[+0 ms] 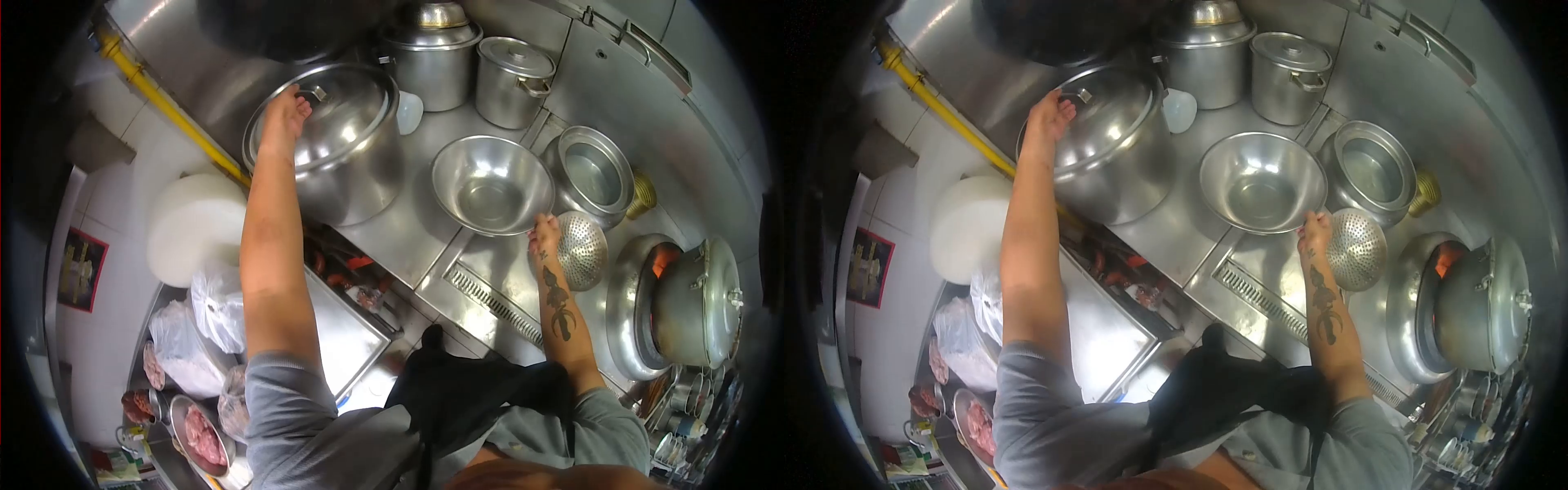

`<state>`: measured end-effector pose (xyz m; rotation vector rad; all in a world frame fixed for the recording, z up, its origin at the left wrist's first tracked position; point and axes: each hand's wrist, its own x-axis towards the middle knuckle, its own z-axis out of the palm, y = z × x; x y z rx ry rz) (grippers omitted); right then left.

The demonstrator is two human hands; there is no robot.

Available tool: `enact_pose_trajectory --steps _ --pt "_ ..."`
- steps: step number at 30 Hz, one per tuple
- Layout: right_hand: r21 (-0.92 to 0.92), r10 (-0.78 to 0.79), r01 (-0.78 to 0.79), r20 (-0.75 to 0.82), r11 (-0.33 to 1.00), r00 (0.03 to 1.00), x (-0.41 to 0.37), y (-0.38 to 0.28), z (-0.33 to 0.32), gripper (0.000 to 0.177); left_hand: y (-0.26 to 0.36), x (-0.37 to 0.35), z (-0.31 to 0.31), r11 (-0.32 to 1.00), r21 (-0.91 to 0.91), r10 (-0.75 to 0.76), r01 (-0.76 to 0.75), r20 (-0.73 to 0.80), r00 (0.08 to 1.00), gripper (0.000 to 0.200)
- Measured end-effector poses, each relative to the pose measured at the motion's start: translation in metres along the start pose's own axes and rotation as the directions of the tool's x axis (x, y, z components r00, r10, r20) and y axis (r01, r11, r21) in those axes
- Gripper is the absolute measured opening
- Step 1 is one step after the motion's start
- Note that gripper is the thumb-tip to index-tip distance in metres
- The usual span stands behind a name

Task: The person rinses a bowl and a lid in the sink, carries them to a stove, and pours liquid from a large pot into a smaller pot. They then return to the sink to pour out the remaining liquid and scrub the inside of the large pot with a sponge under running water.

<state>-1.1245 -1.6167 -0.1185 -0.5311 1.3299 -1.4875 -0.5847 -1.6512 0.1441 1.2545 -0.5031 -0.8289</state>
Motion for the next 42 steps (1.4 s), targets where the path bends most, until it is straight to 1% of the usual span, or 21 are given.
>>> enact_pose_trajectory --steps 1,4,8,9,12,13,15,16,18,22,24,25,27,29,32,34,36,37,38,40,42 --pt "0.064 0.070 -0.074 0.059 0.995 0.996 0.000 0.004 0.008 0.019 0.001 0.024 0.004 0.998 -0.039 -0.047 0.045 -0.029 0.998 0.039" --pt "0.039 0.153 -0.156 0.082 0.987 0.985 -0.004 0.021 0.029 0.020 0.005 0.072 0.013 0.965 -0.204 -0.174 0.167 -0.016 0.985 0.038" --pt "-0.060 0.278 -0.272 0.226 0.961 0.934 -0.022 0.018 0.029 0.019 0.001 0.065 0.029 0.867 -0.494 -0.160 0.068 -0.146 0.976 0.019" --pt "-0.109 0.319 -0.300 0.258 0.948 0.912 -0.024 0.014 0.025 0.016 0.005 0.065 0.031 0.878 -0.476 -0.129 0.050 -0.135 0.982 0.017" --pt "-0.247 0.253 -0.167 0.373 0.955 0.893 -0.039 -0.012 -0.004 0.024 0.010 0.061 0.032 0.904 -0.428 -0.061 0.009 -0.107 0.992 0.012" --pt "-0.228 0.207 -0.119 0.416 0.966 0.885 -0.039 -0.018 -0.020 0.025 0.016 0.063 0.030 0.903 -0.429 -0.044 -0.003 -0.100 0.994 0.012" --pt "-0.281 0.212 -0.108 0.370 0.954 0.905 -0.045 -0.041 -0.051 0.021 0.028 0.069 0.017 0.907 -0.421 -0.036 -0.005 -0.090 0.995 0.012" --pt "-0.306 0.211 -0.100 0.355 0.947 0.911 -0.050 -0.058 -0.061 0.019 0.043 0.044 0.015 0.910 -0.413 -0.062 0.022 -0.083 0.995 0.015" --pt "-0.333 0.199 -0.085 0.325 0.939 0.925 -0.063 -0.087 -0.083 0.018 0.052 0.045 -0.005 0.909 -0.416 0.030 -0.027 -0.001 1.000 0.017" --pt "-0.314 0.173 -0.066 0.330 0.947 0.928 -0.082 -0.121 -0.135 0.017 0.092 -0.030 -0.022 0.929 -0.369 -0.021 0.015 -0.014 1.000 0.020" --pt "-0.303 0.159 -0.035 0.397 0.952 0.904 -0.090 -0.130 -0.154 0.017 0.109 -0.070 -0.031 0.946 -0.319 -0.072 0.049 -0.059 0.996 0.021" --pt "-0.296 0.156 -0.025 0.427 0.955 0.891 -0.096 -0.133 -0.161 0.018 0.117 -0.108 -0.035 0.959 -0.277 -0.079 0.050 -0.092 0.993 0.022" --pt "-0.295 0.167 -0.028 0.457 0.955 0.873 -0.118 -0.143 -0.165 0.018 0.122 -0.163 -0.049 0.974 -0.227 -0.030 -0.004 -0.145 0.989 0.021" --pt "-0.340 0.218 -0.035 0.519 0.940 0.827 -0.127 -0.144 -0.172 0.018 0.128 -0.219 -0.069 0.987 -0.155 0.003 -0.034 -0.190 0.982 0.020" --pt "-0.407 0.268 0.004 0.611 0.914 0.745 -0.146 -0.134 -0.168 0.018 0.126 -0.275 -0.123 0.994 -0.095 0.043 -0.056 -0.139 0.989 0.018" --pt "-0.437 0.283 0.046 0.655 0.898 0.700 -0.162 -0.122 -0.166 0.018 0.121 -0.305 -0.169 0.986 -0.160 -0.075 0.056 -0.120 0.990 0.018" --pt "-0.438 0.282 0.089 0.707 0.894 0.649 -0.176 -0.107 -0.165 0.018 0.104 -0.350 -0.224 0.985 -0.172 0.000 0.009 0.049 0.999 0.020" --pt "-0.475 0.313 0.094 0.703 0.875 0.639 -0.185 -0.100 -0.163 0.018 0.111 -0.398 -0.216 0.997 -0.075 -0.031 0.023 -0.100 0.994 0.017" --pt "-0.509 0.339 0.104 0.697 0.854 0.632 -0.193 -0.094 -0.162 0.018 0.107 -0.417 -0.243 0.993 -0.106 -0.045 0.042 -0.031 0.998 0.013" --pt "-0.529 0.412 0.081 0.740 0.845 0.532 -0.197 -0.072 -0.163 0.018 0.099 -0.483 -0.253 0.993 -0.096 0.039 -0.072 -0.312 0.949 0.009" --pt "-0.580 0.480 0.062 0.726 0.813 0.492 -0.229 -0.057 -0.156 0.019 0.102 -0.543 -0.289 0.996 -0.072 0.022 -0.052 -0.374 0.927 0.009"
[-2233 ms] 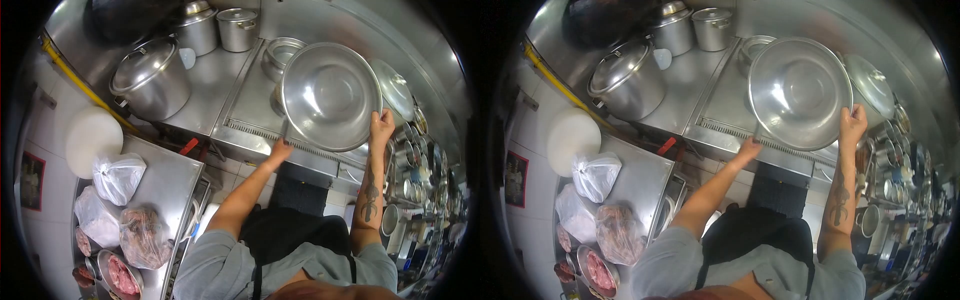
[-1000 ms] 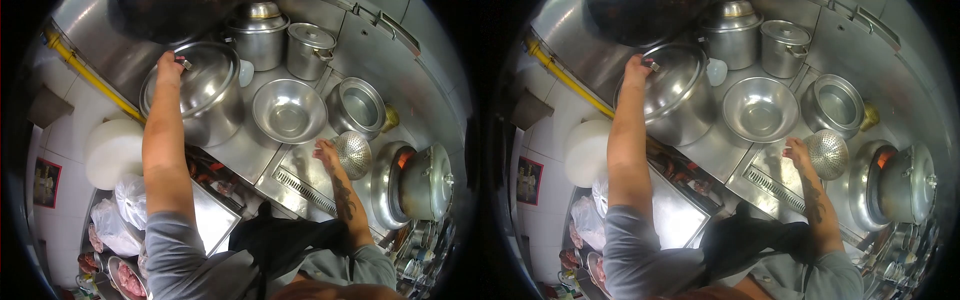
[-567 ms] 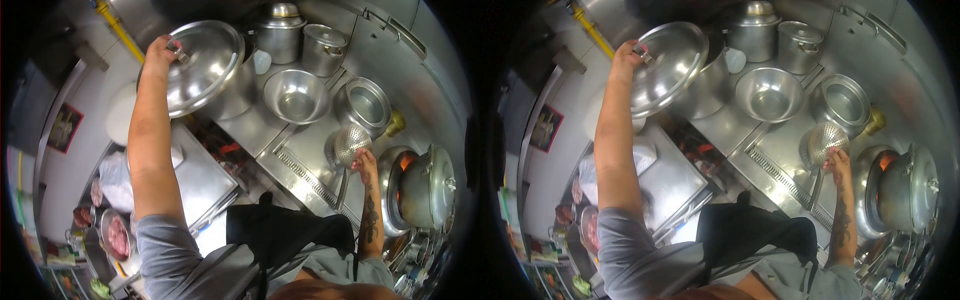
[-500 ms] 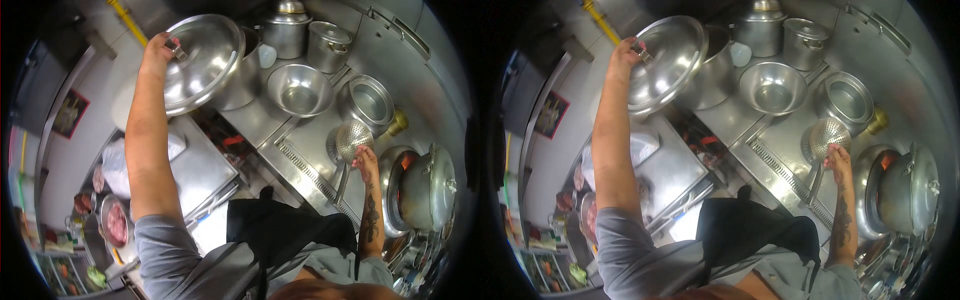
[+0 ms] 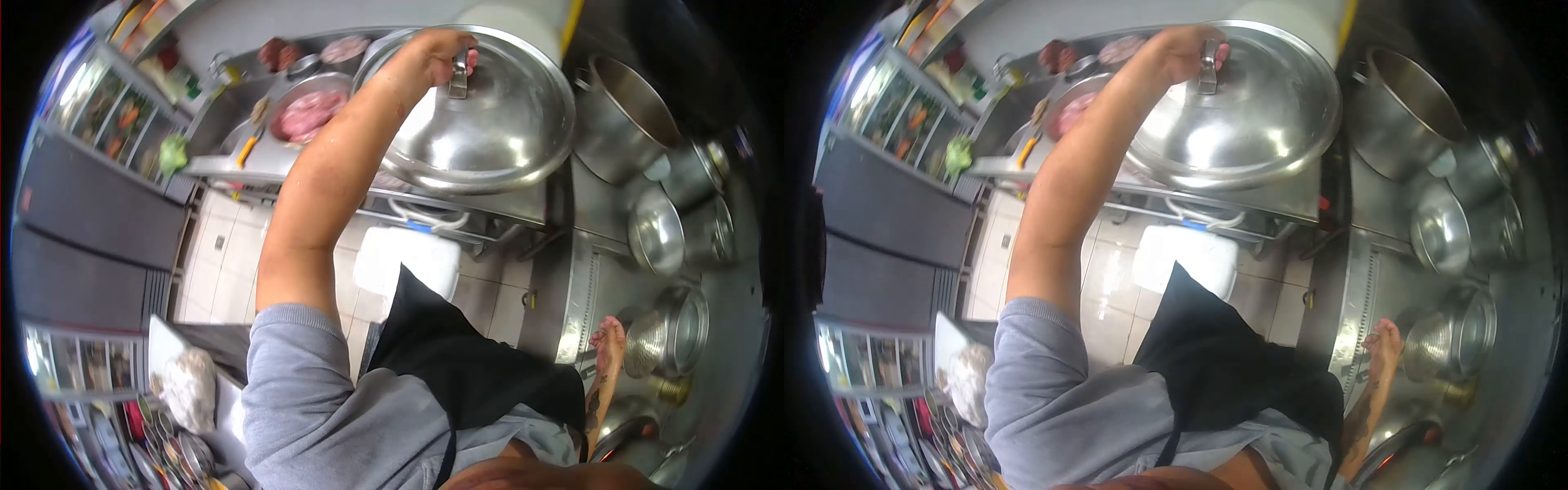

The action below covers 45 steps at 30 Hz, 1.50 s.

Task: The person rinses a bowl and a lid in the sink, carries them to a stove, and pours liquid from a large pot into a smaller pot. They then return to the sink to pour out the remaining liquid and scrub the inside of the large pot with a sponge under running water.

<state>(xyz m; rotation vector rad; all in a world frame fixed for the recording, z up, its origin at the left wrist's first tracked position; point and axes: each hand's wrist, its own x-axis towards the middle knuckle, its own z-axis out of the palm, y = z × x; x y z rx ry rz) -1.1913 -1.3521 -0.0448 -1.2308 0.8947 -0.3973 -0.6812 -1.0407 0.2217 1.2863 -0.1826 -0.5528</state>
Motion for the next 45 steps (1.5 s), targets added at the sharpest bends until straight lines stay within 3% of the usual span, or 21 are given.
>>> enact_pose_trajectory --steps 4,5,9,12,13,17,22,27,30,35,37,39,42,44,45 --pt "-0.087 0.078 -0.067 0.131 0.994 0.988 -0.008 0.019 0.092 0.020 0.008 -0.072 -0.116 0.998 0.053 0.025 -0.020 -0.109 0.994 0.009" --pt "-0.145 0.095 -0.069 0.179 0.987 0.979 -0.009 0.025 0.118 0.020 0.005 -0.080 -0.154 0.999 0.050 -0.002 0.006 -0.072 0.997 0.011" --pt "-0.266 0.138 -0.047 0.334 0.963 0.932 -0.040 0.038 0.258 0.020 0.008 -0.130 -0.277 0.994 0.105 0.021 0.017 -0.354 0.935 0.015" --pt "-0.364 0.156 0.012 0.430 0.931 0.889 -0.064 0.048 0.351 0.019 0.007 -0.164 -0.368 0.970 0.213 0.002 0.113 -0.476 0.880 0.014" --pt "-0.390 0.163 0.029 0.449 0.920 0.879 -0.074 0.048 0.379 0.019 0.006 -0.180 -0.395 0.974 0.220 0.045 0.062 -0.452 0.891 0.014" --pt "-0.414 0.136 0.135 0.561 0.900 0.816 -0.081 0.066 0.450 0.018 0.000 -0.218 -0.480 0.958 0.262 0.078 0.119 -0.636 0.768 0.013" --pt "-0.448 0.154 0.177 0.610 0.876 0.777 -0.092 0.078 0.539 0.014 -0.026 -0.245 -0.582 0.940 0.340 0.206 0.036 -0.649 0.732 0.012" --pt "-0.328 0.001 0.362 0.743 0.873 0.669 -0.096 0.100 0.629 0.016 -0.031 -0.242 -0.666 0.923 0.355 0.175 0.149 -0.732 0.658 0.011" --pt "-0.372 0.006 0.399 0.737 0.838 0.676 -0.095 0.108 0.679 0.015 -0.015 -0.216 -0.712 0.939 0.304 0.146 0.158 -0.772 0.619 0.011" --pt "-0.337 -0.101 0.458 0.706 0.822 0.701 -0.085 0.083 0.764 0.014 0.023 -0.148 -0.796 0.940 0.270 0.080 0.207 -0.767 0.637 0.011" --pt "-0.323 -0.162 0.553 0.738 0.768 0.656 -0.084 0.051 0.809 0.014 0.045 -0.126 -0.825 0.909 0.302 0.040 0.289 -0.750 0.660 0.011" --pt "-0.247 -0.254 0.667 0.789 0.703 0.560 -0.086 0.017 0.861 0.014 0.058 -0.099 -0.854 0.932 0.280 0.050 0.228 -0.725 0.687 0.011" --pt "-0.106 -0.450 0.875 0.824 0.472 0.343 -0.084 -0.020 0.945 0.017 0.078 -0.058 -0.893 0.969 0.197 0.035 0.148 -0.705 0.708 0.009" --pt "0.070 -0.557 0.973 0.827 0.222 0.067 -0.108 -0.053 1.014 0.022 0.086 -0.025 -0.925 0.992 0.098 0.009 0.079 -0.685 0.729 0.009" --pt "0.059 -0.531 0.954 0.840 0.294 0.112 -0.111 -0.053 1.046 0.023 0.090 -0.009 -0.936 0.996 0.074 0.010 0.055 -0.681 0.732 0.009"
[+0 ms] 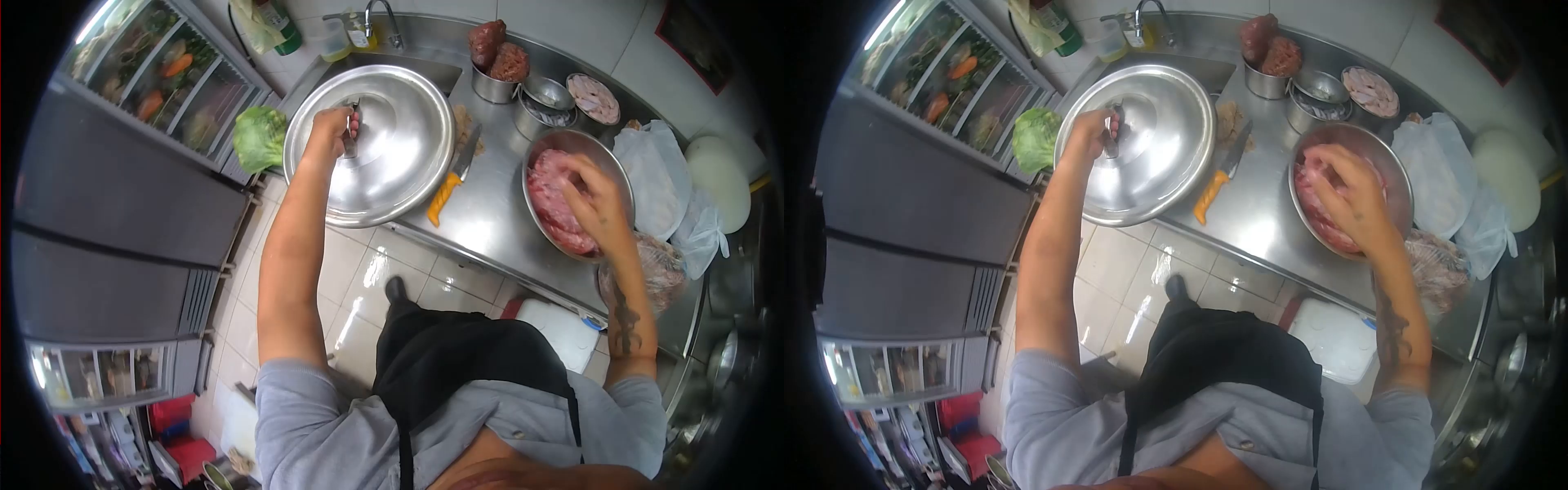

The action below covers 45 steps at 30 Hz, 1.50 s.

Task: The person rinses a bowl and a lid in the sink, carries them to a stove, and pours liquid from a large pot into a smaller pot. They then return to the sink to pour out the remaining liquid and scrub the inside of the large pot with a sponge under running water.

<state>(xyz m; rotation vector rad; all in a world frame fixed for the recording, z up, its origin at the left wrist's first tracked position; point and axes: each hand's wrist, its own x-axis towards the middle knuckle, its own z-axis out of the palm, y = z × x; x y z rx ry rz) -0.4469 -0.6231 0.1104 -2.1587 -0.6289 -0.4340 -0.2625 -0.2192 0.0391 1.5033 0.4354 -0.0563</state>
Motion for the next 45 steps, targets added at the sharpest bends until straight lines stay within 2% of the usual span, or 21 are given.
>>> enact_pose_trajectory --steps 2,5,6,7,11,16,19,22,23,25,28,30,32,34,35,36,37,38,41,44,45 --pt "0.108 0.103 -0.105 0.025 0.989 0.994 0.049 0.003 0.035 0.024 0.001 0.045 0.001 0.996 -0.081 -0.017 0.023 0.069 0.997 0.009" --pt "0.115 0.135 -0.142 0.071 0.983 0.988 0.122 0.033 0.107 0.028 -0.014 0.132 -0.003 0.984 -0.166 -0.030 0.059 0.174 0.984 0.010" --pt "0.089 0.121 -0.127 0.072 0.988 0.990 0.151 0.043 0.130 0.030 -0.018 0.159 -0.003 0.987 -0.131 -0.071 0.096 0.184 0.980 0.011" --pt "0.065 0.113 -0.119 0.079 0.991 0.990 0.177 0.053 0.155 0.031 -0.019 0.176 0.000 0.976 -0.189 -0.075 0.106 0.165 0.983 0.010" --pt "0.008 0.061 -0.061 0.042 0.998 0.997 0.279 0.118 0.256 0.036 -0.030 0.237 0.000 0.959 -0.201 -0.155 0.198 0.212 0.965 0.005" --pt "-0.332 0.012 -0.054 -0.128 0.942 0.992 0.381 0.216 0.375 0.045 -0.073 0.294 -0.005 0.939 -0.276 -0.139 0.206 0.242 0.960 0.015" --pt "-0.348 0.285 -0.331 -0.178 0.877 0.942 0.423 0.256 0.431 0.053 -0.087 0.299 -0.014 0.924 -0.294 -0.166 0.245 0.269 0.949 0.012" --pt "-0.277 0.485 -0.509 -0.153 0.815 0.861 0.463 0.287 0.459 0.060 -0.093 0.294 -0.026 0.908 -0.296 -0.210 0.297 0.292 0.933 0.020" --pt "-0.218 0.476 -0.504 -0.171 0.836 0.863 0.472 0.294 0.467 0.064 -0.092 0.291 -0.030 0.904 -0.294 -0.219 0.311 0.307 0.926 0.023" --pt "-0.216 0.519 -0.551 -0.190 0.806 0.833 0.487 0.307 0.483 0.061 -0.091 0.289 -0.038 0.907 -0.264 -0.231 0.327 0.338 0.912 0.024" --pt "-0.301 0.358 -0.424 -0.250 0.854 0.899 0.494 0.329 0.506 0.062 -0.100 0.295 -0.042 0.910 -0.258 -0.218 0.326 0.372 0.902 0.024" --pt "-0.588 0.125 -0.137 -0.061 0.797 0.990 0.490 0.335 0.505 0.059 -0.103 0.298 -0.043 0.918 -0.230 -0.216 0.322 0.391 0.895 0.022" --pt "-0.587 0.160 -0.103 0.046 0.803 0.986 0.486 0.331 0.499 0.054 -0.107 0.303 -0.042 0.922 -0.215 -0.218 0.323 0.403 0.889 0.020" --pt "-0.340 0.417 -0.370 0.076 0.865 0.906 0.481 0.285 0.488 0.047 -0.116 0.303 -0.040 0.930 -0.188 -0.220 0.315 0.400 0.890 0.019" --pt "-0.091 0.638 -0.632 0.078 0.770 0.766 0.478 0.279 0.485 0.042 -0.121 0.305 -0.035 0.937 -0.178 -0.214 0.301 0.390 0.896 0.019" --pt "0.158 0.802 -0.815 0.148 0.558 0.578 0.476 0.274 0.484 0.038 -0.122 0.307 -0.033 0.943 -0.168 -0.209 0.288 0.374 0.904 0.019" --pt "0.369 0.889 -0.895 0.277 0.251 0.364 0.473 0.269 0.485 0.034 -0.125 0.306 -0.030 0.940 -0.187 -0.204 0.285 0.363 0.909 0.017" --pt "0.417 0.894 -0.900 0.344 0.129 0.287 0.469 0.265 0.482 0.030 -0.129 0.302 -0.028 0.937 -0.202 -0.201 0.285 0.355 0.913 0.016" --pt "0.509 0.780 -0.857 0.505 0.077 0.370 0.459 0.250 0.482 0.027 -0.138 0.289 -0.016 0.940 -0.214 -0.179 0.264 0.349 0.920 0.012" --pt "0.568 0.809 -0.811 0.406 0.141 0.425 0.462 0.235 0.481 0.026 -0.137 0.277 -0.010 0.929 -0.242 -0.188 0.280 0.344 0.920 0.010" --pt "0.538 0.794 -0.833 0.446 0.131 0.413 0.460 0.230 0.481 0.024 -0.137 0.274 -0.009 0.922 -0.256 -0.198 0.292 0.338 0.920 0.011"
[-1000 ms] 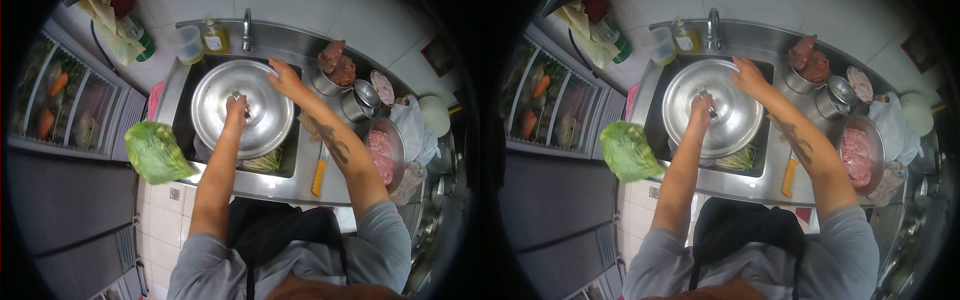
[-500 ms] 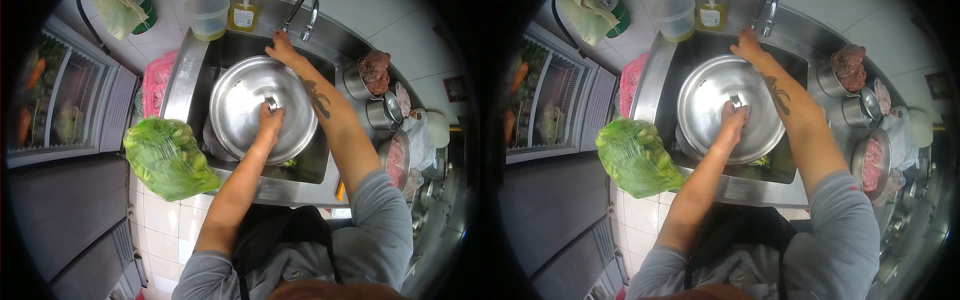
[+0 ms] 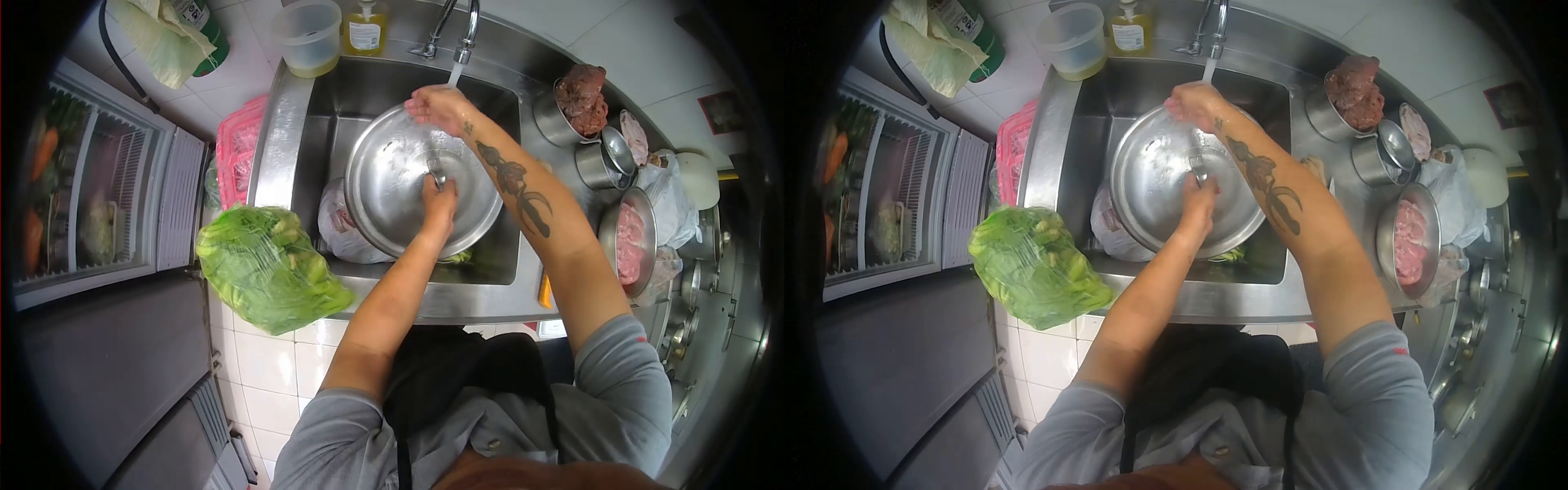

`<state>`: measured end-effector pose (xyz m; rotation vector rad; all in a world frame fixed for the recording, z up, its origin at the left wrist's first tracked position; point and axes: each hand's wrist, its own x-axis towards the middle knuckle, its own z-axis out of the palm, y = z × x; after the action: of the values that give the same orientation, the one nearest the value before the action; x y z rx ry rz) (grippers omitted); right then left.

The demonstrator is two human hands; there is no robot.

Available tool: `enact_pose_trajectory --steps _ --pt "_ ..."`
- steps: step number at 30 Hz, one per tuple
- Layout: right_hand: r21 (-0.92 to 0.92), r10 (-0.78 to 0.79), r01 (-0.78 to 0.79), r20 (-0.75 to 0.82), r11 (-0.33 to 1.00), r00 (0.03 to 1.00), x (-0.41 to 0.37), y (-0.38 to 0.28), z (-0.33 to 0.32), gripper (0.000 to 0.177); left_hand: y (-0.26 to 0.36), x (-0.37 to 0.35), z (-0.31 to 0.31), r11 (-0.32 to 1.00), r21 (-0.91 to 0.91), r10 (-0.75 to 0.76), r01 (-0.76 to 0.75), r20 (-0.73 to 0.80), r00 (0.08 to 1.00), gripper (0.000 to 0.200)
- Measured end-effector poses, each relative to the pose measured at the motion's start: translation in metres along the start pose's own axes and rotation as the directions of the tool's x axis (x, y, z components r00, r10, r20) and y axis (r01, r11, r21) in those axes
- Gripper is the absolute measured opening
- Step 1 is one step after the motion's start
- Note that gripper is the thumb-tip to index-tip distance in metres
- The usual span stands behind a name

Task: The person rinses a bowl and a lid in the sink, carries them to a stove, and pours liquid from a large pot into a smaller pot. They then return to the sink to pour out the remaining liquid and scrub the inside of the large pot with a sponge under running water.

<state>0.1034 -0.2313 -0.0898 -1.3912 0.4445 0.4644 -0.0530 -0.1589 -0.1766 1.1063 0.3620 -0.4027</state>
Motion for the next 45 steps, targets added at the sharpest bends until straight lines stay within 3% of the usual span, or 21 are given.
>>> enact_pose_trajectory --steps 2,5,8,11,14,15,18,21,24,25,28,29,32,33,36,38,39,42,45 --pt "-0.050 0.056 -0.053 0.068 0.997 0.996 -0.007 -0.001 0.005 0.020 0.001 0.005 -0.003 0.999 0.038 0.015 -0.015 0.000 1.000 0.009" --pt "-0.033 0.023 -0.021 0.043 0.999 0.999 -0.002 0.002 0.006 0.020 -0.003 0.015 -0.007 0.999 0.033 0.015 -0.015 -0.005 1.000 0.010" --pt "0.004 -0.074 0.076 -0.196 0.997 0.978 0.010 0.007 0.009 0.021 -0.005 0.020 -0.012 0.999 0.011 0.031 -0.031 0.008 0.999 0.012" --pt "0.006 -0.002 0.003 -0.078 1.000 0.997 0.002 0.001 0.008 0.020 0.003 0.023 -0.020 1.000 -0.002 0.020 -0.020 0.008 1.000 0.013" --pt "0.048 -0.059 0.076 -0.287 0.996 0.956 0.006 0.001 0.004 0.020 0.017 0.023 -0.024 1.000 -0.009 -0.020 0.020 0.003 1.000 0.014" --pt "0.107 -0.090 0.124 -0.282 0.986 0.955 0.004 -0.001 0.003 0.019 0.020 0.024 -0.026 0.999 -0.008 -0.035 0.035 0.005 0.999 0.014" --pt "-0.140 -0.108 0.094 -0.094 0.986 0.990 -0.007 0.002 0.004 0.021 0.019 0.037 -0.030 1.000 -0.013 0.016 -0.016 0.000 1.000 0.012" --pt "-0.247 -0.311 0.256 -0.222 0.935 0.924 0.018 0.016 -0.025 0.022 0.011 0.051 -0.032 0.994 -0.031 0.106 -0.107 -0.016 0.994 0.008" --pt "-0.560 -0.168 -0.030 -0.299 0.828 0.939 0.000 0.005 0.001 0.026 0.018 0.044 -0.036 0.987 -0.034 0.153 -0.157 -0.100 0.983 0.010" --pt "-0.610 -0.278 -0.050 -0.431 0.791 0.858 0.012 0.010 -0.005 0.031 0.017 0.047 -0.036 0.988 -0.020 0.153 -0.155 -0.108 0.982 0.009" --pt "-0.624 -0.243 0.052 -0.225 0.779 0.943 0.024 0.016 -0.016 0.038 0.018 0.052 -0.034 0.992 0.011 0.124 -0.124 -0.122 0.985 0.008" --pt "-0.510 -0.272 0.139 -0.195 0.849 0.942 0.035 0.031 -0.024 0.044 0.017 0.051 -0.036 0.995 0.023 0.104 -0.102 -0.129 0.986 0.008" --pt "-0.768 -0.311 -0.148 -0.417 0.624 0.854 0.002 -0.005 0.000 0.021 0.011 0.059 -0.044 0.997 -0.070 0.017 -0.024 -0.102 0.995 0.012" --pt "-0.860 -0.117 -0.249 -0.332 0.446 0.936 -0.002 -0.014 0.000 0.021 0.011 0.062 -0.047 0.998 -0.061 0.000 -0.006 -0.093 0.996 0.011" --pt "-0.882 -0.020 -0.320 -0.348 0.347 0.937 -0.004 -0.015 -0.007 0.023 0.012 0.064 -0.048 0.994 -0.109 0.010 -0.021 -0.099 0.995 0.010" --pt "-0.584 -0.003 -0.133 -0.227 0.801 0.974 -0.009 -0.011 -0.017 0.021 0.019 0.065 -0.047 0.996 -0.090 0.022 -0.028 -0.068 0.997 0.010" --pt "-0.346 -0.023 -0.036 -0.164 0.937 0.986 -0.011 -0.008 -0.021 0.020 0.022 0.064 -0.047 0.996 -0.081 0.028 -0.032 -0.054 0.998 0.010" --pt "0.103 -0.077 0.102 -0.223 0.989 0.972 -0.003 -0.003 -0.018 0.020 0.026 0.062 -0.039 0.997 -0.076 0.015 -0.020 -0.058 0.998 0.013" --pt "0.003 -0.098 0.100 -0.126 0.995 0.987 -0.001 -0.001 -0.022 0.026 0.024 0.059 -0.035 1.000 -0.015 0.016 -0.016 -0.016 1.000 0.017"
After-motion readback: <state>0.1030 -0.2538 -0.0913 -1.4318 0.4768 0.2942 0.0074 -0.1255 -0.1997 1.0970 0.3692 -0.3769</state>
